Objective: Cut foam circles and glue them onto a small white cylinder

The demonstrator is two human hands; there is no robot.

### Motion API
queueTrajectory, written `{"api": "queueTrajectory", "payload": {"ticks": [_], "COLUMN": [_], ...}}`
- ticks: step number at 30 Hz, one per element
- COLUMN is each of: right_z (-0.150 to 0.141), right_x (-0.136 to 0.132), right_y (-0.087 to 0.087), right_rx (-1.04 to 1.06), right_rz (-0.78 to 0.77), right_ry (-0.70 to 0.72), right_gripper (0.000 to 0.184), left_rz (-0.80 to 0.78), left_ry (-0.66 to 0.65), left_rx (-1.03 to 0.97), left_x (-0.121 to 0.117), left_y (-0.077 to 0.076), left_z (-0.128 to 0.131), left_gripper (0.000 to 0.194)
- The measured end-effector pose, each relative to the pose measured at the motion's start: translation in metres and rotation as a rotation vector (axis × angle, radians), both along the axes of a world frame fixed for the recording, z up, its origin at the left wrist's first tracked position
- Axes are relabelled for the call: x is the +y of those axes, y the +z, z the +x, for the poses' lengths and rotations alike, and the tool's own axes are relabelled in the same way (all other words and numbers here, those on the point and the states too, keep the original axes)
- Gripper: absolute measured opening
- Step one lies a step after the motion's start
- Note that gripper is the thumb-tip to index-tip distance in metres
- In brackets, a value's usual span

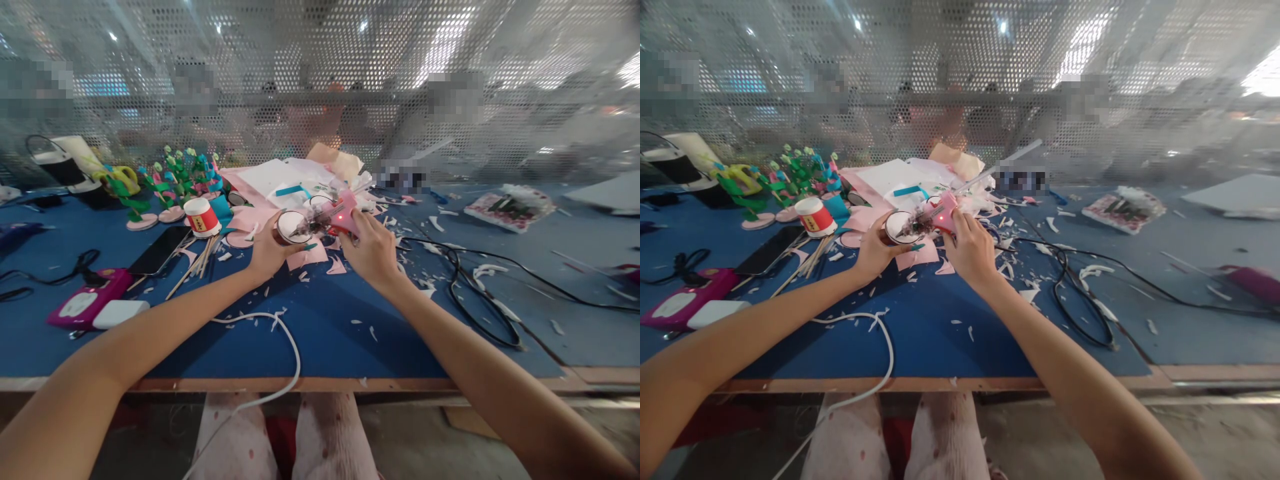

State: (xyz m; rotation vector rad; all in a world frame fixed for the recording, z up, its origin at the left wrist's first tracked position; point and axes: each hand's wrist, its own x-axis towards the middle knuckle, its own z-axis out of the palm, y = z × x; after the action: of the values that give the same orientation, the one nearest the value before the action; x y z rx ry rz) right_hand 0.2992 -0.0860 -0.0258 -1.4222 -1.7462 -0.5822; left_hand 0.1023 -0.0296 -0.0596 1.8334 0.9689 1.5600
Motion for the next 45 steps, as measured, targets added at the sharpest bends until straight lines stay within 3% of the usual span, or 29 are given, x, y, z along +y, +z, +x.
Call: {"api": "queueTrajectory", "payload": {"ticks": [21, 32, 45], "right_z": [0.009, 0.018, 0.021], "right_x": [-0.001, 0.002, 0.006], "right_y": [0.009, 0.013, 0.011], "right_rx": [0.016, 0.009, 0.025], "right_rz": [-0.022, -0.036, 0.044], "right_ry": [-0.048, -0.074, -0.129], "right_gripper": [0.036, 0.038, 0.036], "left_rz": [-0.133, -0.11, -0.122], "left_ry": [-0.018, 0.042, 0.016], "left_rx": [-0.116, -0.105, -0.054], "left_x": [-0.001, -0.002, -0.003], "left_y": [0.003, 0.004, 0.003], "left_z": [0.002, 0.0, -0.003], "left_gripper": [0.09, 0.088, 0.085]}}
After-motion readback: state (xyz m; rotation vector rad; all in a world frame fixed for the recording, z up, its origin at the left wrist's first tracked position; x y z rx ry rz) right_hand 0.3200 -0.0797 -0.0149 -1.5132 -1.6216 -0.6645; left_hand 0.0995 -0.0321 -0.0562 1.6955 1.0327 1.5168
